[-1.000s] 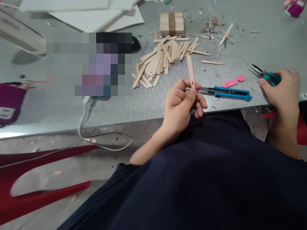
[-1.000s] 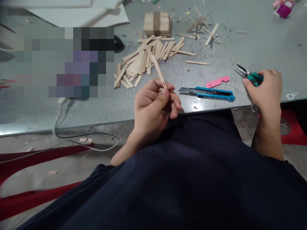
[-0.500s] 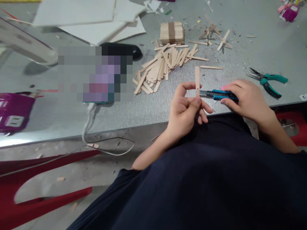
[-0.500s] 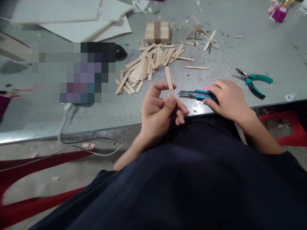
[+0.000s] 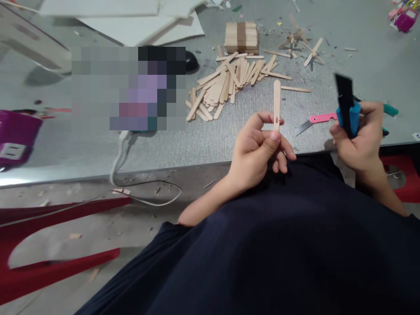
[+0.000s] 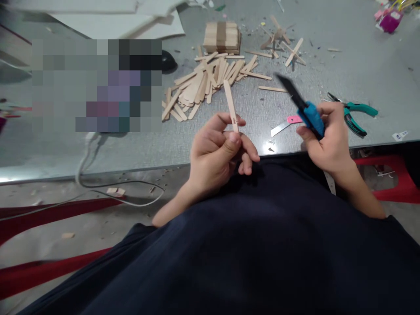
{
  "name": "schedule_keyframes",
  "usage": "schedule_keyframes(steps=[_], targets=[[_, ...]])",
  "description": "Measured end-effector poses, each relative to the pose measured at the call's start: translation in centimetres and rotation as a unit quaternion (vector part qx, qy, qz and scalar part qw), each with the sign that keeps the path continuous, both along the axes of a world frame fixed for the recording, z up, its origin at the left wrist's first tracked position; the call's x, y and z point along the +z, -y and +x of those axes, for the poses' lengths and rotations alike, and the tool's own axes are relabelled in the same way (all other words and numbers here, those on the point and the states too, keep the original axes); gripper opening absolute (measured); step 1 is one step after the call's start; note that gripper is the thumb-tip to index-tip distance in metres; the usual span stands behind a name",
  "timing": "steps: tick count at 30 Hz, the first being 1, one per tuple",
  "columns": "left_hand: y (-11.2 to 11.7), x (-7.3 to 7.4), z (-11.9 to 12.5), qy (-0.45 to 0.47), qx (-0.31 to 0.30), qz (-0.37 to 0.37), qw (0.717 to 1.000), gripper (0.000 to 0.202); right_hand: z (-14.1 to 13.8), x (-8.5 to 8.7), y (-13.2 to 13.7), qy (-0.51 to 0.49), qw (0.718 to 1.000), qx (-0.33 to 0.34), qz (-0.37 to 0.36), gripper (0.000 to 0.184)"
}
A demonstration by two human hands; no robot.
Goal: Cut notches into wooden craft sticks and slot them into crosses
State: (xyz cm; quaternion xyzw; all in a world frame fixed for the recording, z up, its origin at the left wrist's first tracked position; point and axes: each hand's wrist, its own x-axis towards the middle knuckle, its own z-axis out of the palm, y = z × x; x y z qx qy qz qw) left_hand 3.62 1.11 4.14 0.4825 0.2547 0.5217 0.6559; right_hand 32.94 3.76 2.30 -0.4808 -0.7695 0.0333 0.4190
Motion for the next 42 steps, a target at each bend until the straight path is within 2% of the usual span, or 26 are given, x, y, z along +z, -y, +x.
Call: schedule_keyframes(steps=[5,8,10,16,19,25,28,36,42], targets=[[1.2,1.2,-0.2,-0.032,-0.091,-0.009,0.995,0.047,-2.0,0.8,2.7,0.020,0.989,0.146,-0.012,0.025],[1.9,1.4,-0.2,-0.035,-0.105,0.014,0.994,0.048,-2.2,0.9,3.3,0.027,0.983,0.179,-0.009,0.017],[2.2,1.2,-0.1,-0.033,-0.104,0.041,0.993,0.049,-2.1,0.7,3.3,0.026,0.984,0.176,0.007,0.021],[2.4,0.0,-0.1,-0.088,-0.066,0.133,0.985,0.043,-2.2,0.1,3.6,0.051,0.989,0.138,0.011,0.058],[2.2,-0.3,-0.2,-0.114,-0.074,0.154,0.979,0.045,-2.4,0.0,3.6,0.043,0.991,0.130,0.006,0.073],[1.7,-0.1,-0.2,-0.107,-0.102,0.215,0.965,0.044,-2.7,0.2,3.4,0.028,0.988,0.143,0.047,0.067],[1.6,0.1,0.0,-0.120,-0.109,0.206,0.965,0.047,-2.6,0.1,3.5,0.029,0.989,0.135,0.050,0.067],[1.6,0.3,0.0,-0.106,-0.115,0.225,0.962,0.038,-2.3,-0.1,3.6,0.041,0.990,0.129,0.037,0.075],[1.6,0.2,0.4,-0.075,-0.142,0.198,0.967,0.050,-2.3,0.0,3.5,0.043,0.992,0.117,0.028,0.083]])
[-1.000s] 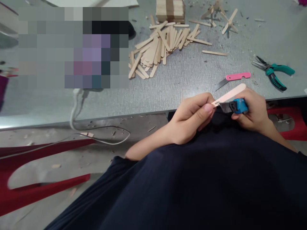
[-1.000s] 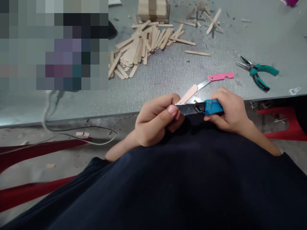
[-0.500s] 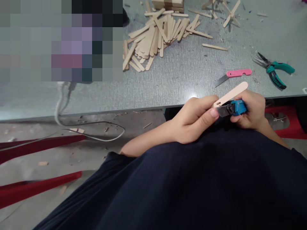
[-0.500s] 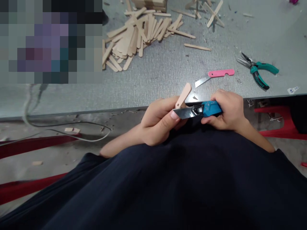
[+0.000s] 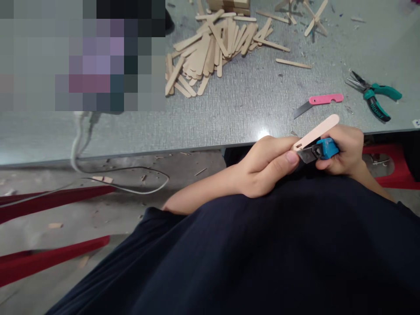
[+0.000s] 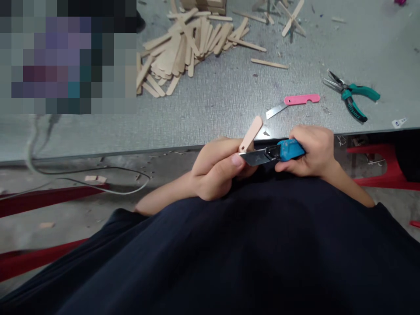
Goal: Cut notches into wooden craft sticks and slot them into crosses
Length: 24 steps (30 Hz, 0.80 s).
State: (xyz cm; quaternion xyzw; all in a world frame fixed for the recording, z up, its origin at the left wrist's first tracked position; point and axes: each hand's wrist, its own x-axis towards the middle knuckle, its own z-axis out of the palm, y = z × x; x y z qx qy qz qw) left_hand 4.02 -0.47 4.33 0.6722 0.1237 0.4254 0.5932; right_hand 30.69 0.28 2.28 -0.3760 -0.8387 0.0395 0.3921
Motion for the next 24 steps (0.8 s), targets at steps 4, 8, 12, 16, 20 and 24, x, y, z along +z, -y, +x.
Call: schedule_keyframes(steps=[4,8,12,16,20,24], targets=[[-0.4,0.0,0.4,0.017,-0.026,0.019,0.999,0.045,0.1,0.0,0.1,-0.010,1.000,0.008,-0.014,0.081],[-1.0,0.0,1.0,0.009,-0.020,0.085,0.996,0.037,0.0,0.0,0.3,0.021,0.999,-0.006,-0.028,0.086],[-1.0,-0.8,1.4,0.034,-0.004,0.086,0.996,0.039,-0.1,-0.1,0.3,0.012,1.000,-0.003,-0.024,0.086],[-0.9,-1.8,1.5,0.072,0.001,0.101,0.992,0.043,-0.3,-0.3,0.0,-0.014,1.000,0.017,0.004,0.079],[-1.4,-2.1,1.9,0.076,-0.012,0.133,0.988,0.038,-0.9,-0.1,-0.1,-0.020,0.999,0.021,0.032,0.083],[-1.2,-1.7,1.9,0.083,0.006,0.176,0.981,0.033,-1.7,0.4,-0.2,-0.016,0.999,0.020,0.041,0.082]])
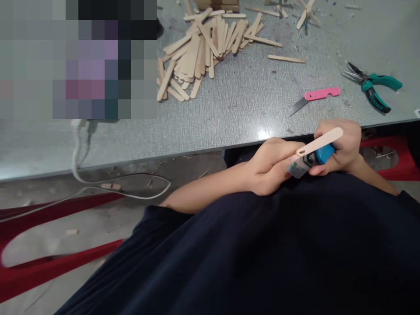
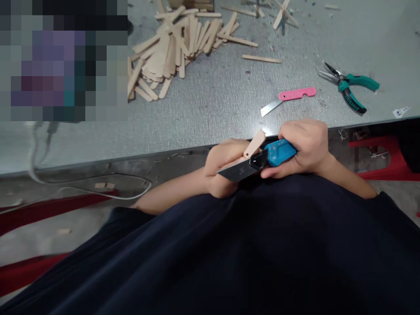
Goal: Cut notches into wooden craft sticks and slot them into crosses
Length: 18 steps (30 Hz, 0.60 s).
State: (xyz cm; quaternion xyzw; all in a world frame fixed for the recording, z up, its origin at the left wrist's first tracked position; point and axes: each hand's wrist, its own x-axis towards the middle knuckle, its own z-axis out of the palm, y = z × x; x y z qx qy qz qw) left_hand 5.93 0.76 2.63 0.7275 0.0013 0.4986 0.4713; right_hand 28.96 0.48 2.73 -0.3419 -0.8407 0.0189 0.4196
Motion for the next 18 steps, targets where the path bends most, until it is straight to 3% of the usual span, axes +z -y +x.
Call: schedule_keyframes(steps=[5,9,14,18], targets=[[0.96,0.21,-0.13,0.024,0.048,-0.025,0.998,0.045,-0.44,0.30,-0.51,-0.025,0.999,0.023,0.040,0.080],[0.61,0.20,-0.13,-0.019,0.042,0.016,0.999,0.047,-0.52,0.46,-0.46,-0.020,0.999,0.021,0.035,0.081],[0.32,0.24,-0.02,0.025,0.003,0.001,1.000,0.046,-0.40,0.61,-0.29,-0.002,0.999,0.011,0.038,0.082],[0.40,0.24,0.21,0.018,0.029,0.001,0.999,0.049,-0.28,0.41,-0.33,-0.012,0.999,0.007,0.038,0.079]])
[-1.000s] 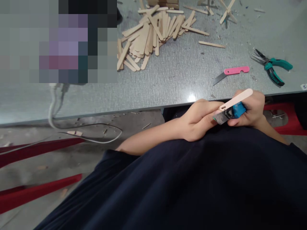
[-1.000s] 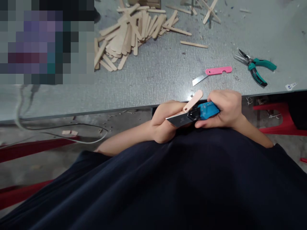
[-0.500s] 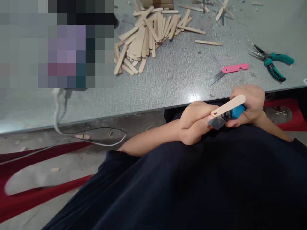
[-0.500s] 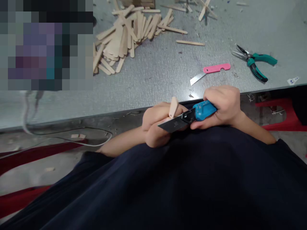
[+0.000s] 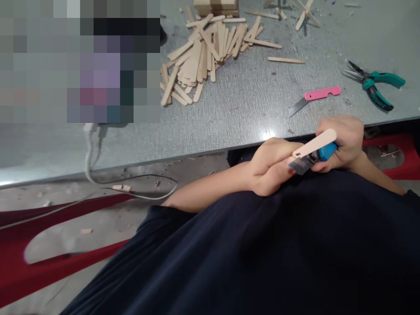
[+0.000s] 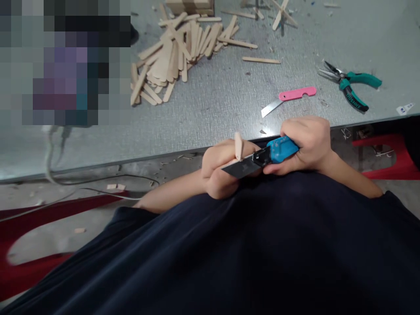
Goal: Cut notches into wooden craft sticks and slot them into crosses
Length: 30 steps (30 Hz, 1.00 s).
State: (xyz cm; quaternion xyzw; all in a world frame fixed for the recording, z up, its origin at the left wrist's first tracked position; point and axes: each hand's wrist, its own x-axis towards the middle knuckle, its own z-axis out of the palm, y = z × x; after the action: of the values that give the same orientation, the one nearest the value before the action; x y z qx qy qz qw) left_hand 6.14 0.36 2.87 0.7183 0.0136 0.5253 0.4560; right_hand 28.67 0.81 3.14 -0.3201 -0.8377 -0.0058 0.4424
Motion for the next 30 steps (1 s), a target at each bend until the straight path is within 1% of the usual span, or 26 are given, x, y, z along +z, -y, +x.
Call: schedule_keyframes(steps=[3,6,10,11,16,20,22,25,27,30], targets=[[-0.2,0.0,0.0,-0.024,0.021,0.032,0.999,0.051,0.0,0.0,0.0,0.000,1.000,0.002,-0.007,0.077],[-0.5,-0.1,-0.1,-0.017,0.041,0.047,0.998,0.047,0.0,0.0,0.1,0.009,1.000,-0.001,-0.012,0.077],[-0.6,-0.5,0.0,-0.008,0.019,0.060,0.998,0.044,0.1,-0.1,0.0,0.015,1.000,-0.001,-0.006,0.080],[-0.6,-0.6,0.1,-0.011,0.021,0.065,0.998,0.044,0.1,-0.2,0.0,0.013,1.000,-0.003,-0.003,0.080],[-0.6,-0.7,0.1,-0.030,0.077,0.088,0.993,0.047,0.2,-0.7,0.0,0.014,1.000,-0.019,-0.003,0.082],[-0.7,-0.7,0.1,-0.026,0.063,0.098,0.993,0.046,0.6,-1.3,0.2,0.046,0.997,-0.051,-0.032,0.090],[-0.8,-0.8,0.2,-0.025,0.060,0.102,0.993,0.043,0.8,-1.4,0.4,0.049,0.996,-0.046,-0.056,0.087],[-0.7,-0.9,0.2,-0.036,0.078,0.100,0.991,0.044,0.8,-1.5,0.4,0.047,0.995,-0.030,-0.083,0.083],[-0.6,-0.9,0.0,-0.041,0.085,0.102,0.990,0.047,0.7,-1.4,0.3,0.049,0.995,-0.023,-0.084,0.083],[-0.6,-0.8,-0.3,-0.037,0.077,0.100,0.991,0.047,0.6,-1.4,0.1,0.052,0.996,-0.016,-0.064,0.084]])
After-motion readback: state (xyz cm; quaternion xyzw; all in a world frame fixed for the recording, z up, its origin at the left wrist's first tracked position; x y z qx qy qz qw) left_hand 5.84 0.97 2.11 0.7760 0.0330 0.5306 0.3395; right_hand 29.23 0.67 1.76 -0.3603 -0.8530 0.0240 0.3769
